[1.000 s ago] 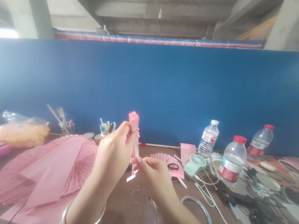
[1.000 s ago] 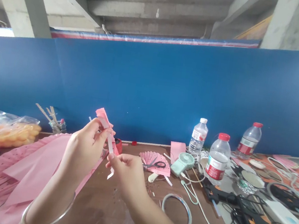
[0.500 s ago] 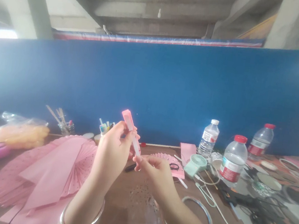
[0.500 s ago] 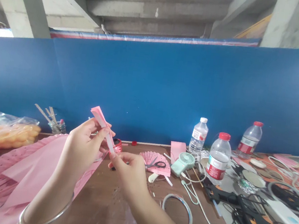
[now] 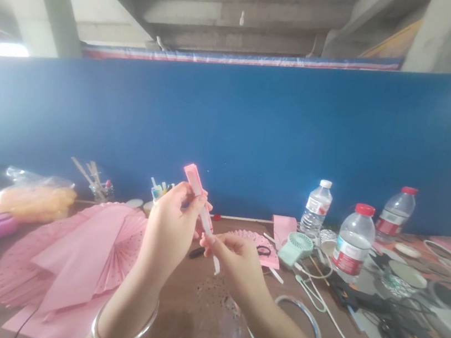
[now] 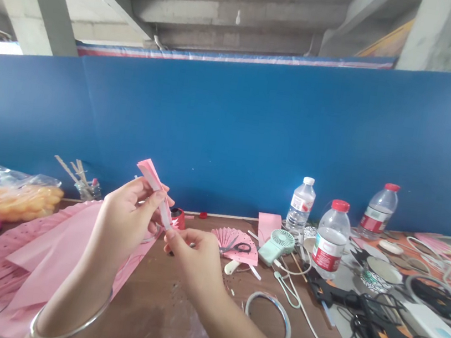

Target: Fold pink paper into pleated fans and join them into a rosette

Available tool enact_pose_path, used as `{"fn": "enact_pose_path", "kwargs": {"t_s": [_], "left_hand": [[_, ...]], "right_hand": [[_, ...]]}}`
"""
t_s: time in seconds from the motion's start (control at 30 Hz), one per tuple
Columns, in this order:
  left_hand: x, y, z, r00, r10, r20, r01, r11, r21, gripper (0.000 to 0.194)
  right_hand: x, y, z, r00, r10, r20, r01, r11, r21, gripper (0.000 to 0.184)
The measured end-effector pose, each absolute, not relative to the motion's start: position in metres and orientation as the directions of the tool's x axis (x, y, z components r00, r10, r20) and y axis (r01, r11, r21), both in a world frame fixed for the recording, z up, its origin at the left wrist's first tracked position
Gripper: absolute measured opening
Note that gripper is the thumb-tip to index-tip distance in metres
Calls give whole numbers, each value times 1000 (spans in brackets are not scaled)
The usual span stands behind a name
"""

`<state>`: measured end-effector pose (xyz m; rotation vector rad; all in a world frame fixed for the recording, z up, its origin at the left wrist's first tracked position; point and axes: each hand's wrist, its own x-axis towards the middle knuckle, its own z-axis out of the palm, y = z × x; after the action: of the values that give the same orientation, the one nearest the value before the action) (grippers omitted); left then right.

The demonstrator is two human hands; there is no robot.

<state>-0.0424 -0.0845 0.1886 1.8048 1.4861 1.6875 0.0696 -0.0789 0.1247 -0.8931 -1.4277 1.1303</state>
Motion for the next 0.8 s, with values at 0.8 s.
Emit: {"fn": "enact_pose_path", "kwargs": {"t_s": [0.8], "left_hand": [[-45,-84,185,-123,848,515,480,-403,779,13]], "right_hand": [[66,-87,130,-134,957,259,-182,233,-955,27]]}}
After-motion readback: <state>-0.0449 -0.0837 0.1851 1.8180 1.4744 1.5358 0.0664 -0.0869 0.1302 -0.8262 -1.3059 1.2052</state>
